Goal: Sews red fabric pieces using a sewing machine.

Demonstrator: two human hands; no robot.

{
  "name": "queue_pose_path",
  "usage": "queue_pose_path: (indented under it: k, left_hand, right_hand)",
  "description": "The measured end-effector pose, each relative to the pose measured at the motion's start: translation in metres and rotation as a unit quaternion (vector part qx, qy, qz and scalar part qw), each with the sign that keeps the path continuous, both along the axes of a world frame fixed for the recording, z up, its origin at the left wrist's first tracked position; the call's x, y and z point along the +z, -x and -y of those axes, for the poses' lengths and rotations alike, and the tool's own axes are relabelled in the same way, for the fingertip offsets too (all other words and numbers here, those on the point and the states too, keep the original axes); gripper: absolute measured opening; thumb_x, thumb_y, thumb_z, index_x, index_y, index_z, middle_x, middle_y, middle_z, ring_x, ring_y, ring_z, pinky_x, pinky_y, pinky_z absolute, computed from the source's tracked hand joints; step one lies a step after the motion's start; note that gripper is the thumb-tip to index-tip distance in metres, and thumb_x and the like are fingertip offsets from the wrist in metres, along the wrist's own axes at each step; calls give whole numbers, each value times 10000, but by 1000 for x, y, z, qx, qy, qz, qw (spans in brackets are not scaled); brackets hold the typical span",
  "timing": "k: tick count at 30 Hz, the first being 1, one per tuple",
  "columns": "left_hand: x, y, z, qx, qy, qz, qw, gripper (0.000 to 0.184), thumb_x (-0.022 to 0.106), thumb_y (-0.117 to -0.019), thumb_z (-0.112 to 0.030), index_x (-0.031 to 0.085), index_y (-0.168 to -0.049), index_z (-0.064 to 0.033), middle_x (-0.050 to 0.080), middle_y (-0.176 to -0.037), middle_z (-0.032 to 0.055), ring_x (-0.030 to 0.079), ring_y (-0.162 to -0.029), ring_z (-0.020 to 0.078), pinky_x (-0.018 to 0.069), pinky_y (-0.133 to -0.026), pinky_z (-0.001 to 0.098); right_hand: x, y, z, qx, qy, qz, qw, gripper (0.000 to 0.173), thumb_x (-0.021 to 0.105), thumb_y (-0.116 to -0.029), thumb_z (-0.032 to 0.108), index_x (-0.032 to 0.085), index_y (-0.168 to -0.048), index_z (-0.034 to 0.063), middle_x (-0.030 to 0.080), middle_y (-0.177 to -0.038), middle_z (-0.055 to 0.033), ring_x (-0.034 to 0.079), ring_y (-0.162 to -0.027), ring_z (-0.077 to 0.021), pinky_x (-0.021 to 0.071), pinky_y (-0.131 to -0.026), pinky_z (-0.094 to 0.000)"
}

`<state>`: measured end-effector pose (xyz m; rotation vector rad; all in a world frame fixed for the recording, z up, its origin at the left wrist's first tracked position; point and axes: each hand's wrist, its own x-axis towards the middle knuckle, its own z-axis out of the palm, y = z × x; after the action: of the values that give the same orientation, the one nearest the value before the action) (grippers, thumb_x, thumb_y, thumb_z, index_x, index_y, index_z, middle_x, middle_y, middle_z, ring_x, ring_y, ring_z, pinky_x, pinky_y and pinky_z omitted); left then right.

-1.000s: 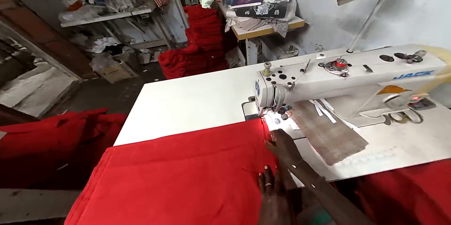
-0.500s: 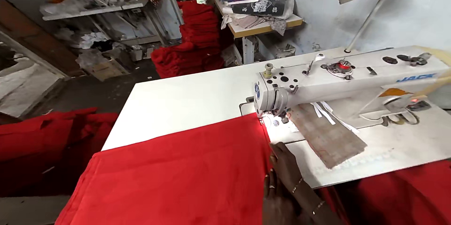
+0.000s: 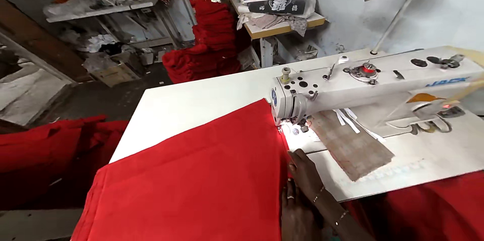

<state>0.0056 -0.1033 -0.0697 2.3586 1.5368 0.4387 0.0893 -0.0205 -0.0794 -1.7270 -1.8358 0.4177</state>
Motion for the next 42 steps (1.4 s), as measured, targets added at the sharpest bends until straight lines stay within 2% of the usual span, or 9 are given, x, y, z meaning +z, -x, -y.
queue_pose_path:
  k: [8, 12, 20, 22, 25, 29, 34, 37, 42]
  left_hand:
    - [-16, 27, -7, -22, 21, 177, 984, 305, 628, -901, -191, 783, -1010, 49, 709, -1271, 179, 553, -1338, 446, 354, -1158, 617]
    - [-19, 49, -30, -101, 45, 213, 971, 299, 530, -846, -128, 687, -651, 35, 726, -1239, 166, 528, -1368, 433, 310, -1188, 573]
    - [0, 54, -84, -135, 172, 164, 962, 359, 453, -937, -72, 729, -1073, 111, 612, -1415, 201, 340, -1507, 402, 113, -1270, 491]
    - [0, 56, -87, -135, 177, 166, 961, 386, 446, -946, -79, 717, -1151, 104, 592, -1435, 213, 318, -1514, 412, 101, -1272, 494]
    - [-5, 57, -85, -148, 156, 184, 959, 335, 465, -927, -75, 737, -960, 117, 641, -1366, 225, 340, -1495, 444, 110, -1264, 529]
    - [-9, 61, -86, -180, 146, 185, 955, 340, 460, -915, -83, 744, -888, 101, 676, -1321, 206, 340, -1495, 444, 76, -1264, 544]
    - [-17, 62, -81, -78, 123, 329, 933, 310, 495, -963, -53, 738, -1069, 107, 654, -1309, 277, 487, -1395, 441, 274, -1230, 504]
    - [-26, 59, -84, -60, 54, 295, 952, 303, 490, -958, 11, 754, -1100, 57, 688, -1266, 239, 546, -1335, 444, 367, -1168, 551]
    - [-29, 61, -100, -100, 23, 256, 961, 275, 524, -942, 32, 783, -1033, 21, 720, -1214, 210, 590, -1284, 442, 389, -1139, 572]
  right_hand:
    - [-3, -1, -4, -2, -36, -1, 999, 274, 602, -863, -86, 719, -1105, -141, 685, -916, -261, 707, -791, -366, 601, -757, -426]
    - [-6, 1, -21, -1, -45, 2, 999, 220, 607, -878, -75, 724, -1051, -147, 674, -896, -264, 701, -779, -377, 599, -742, -441]
    - [13, -13, -34, -1, 96, -51, 994, 248, 537, -1037, 33, 697, -1134, -129, 697, -1100, -296, 689, -1041, -410, 516, -983, -488]
    - [14, -23, -21, -10, 135, -103, 985, 238, 529, -1037, 32, 699, -1120, -113, 709, -1025, -254, 707, -882, -322, 567, -858, -425]
    - [18, -26, -4, -41, 180, -165, 969, 218, 647, -1000, 104, 701, -1099, -83, 710, -901, -170, 666, -692, -177, 566, -693, -309]
    - [25, -20, -2, -70, 202, -156, 964, 244, 713, -963, 139, 706, -1092, -68, 717, -908, -156, 671, -704, -164, 564, -705, -301]
    - [3, -4, 8, -76, 13, -66, 995, 144, 654, -892, -22, 713, -957, -136, 712, -867, -257, 710, -797, -369, 573, -778, -477]
    - [-16, 1, 16, -36, -101, 11, 994, 84, 641, -857, -80, 698, -890, -132, 684, -857, -259, 718, -761, -383, 613, -714, -457]
    - [-18, -14, 12, 40, -106, -40, 993, 132, 627, -910, -57, 749, -935, -102, 713, -947, -249, 721, -908, -379, 598, -851, -436]
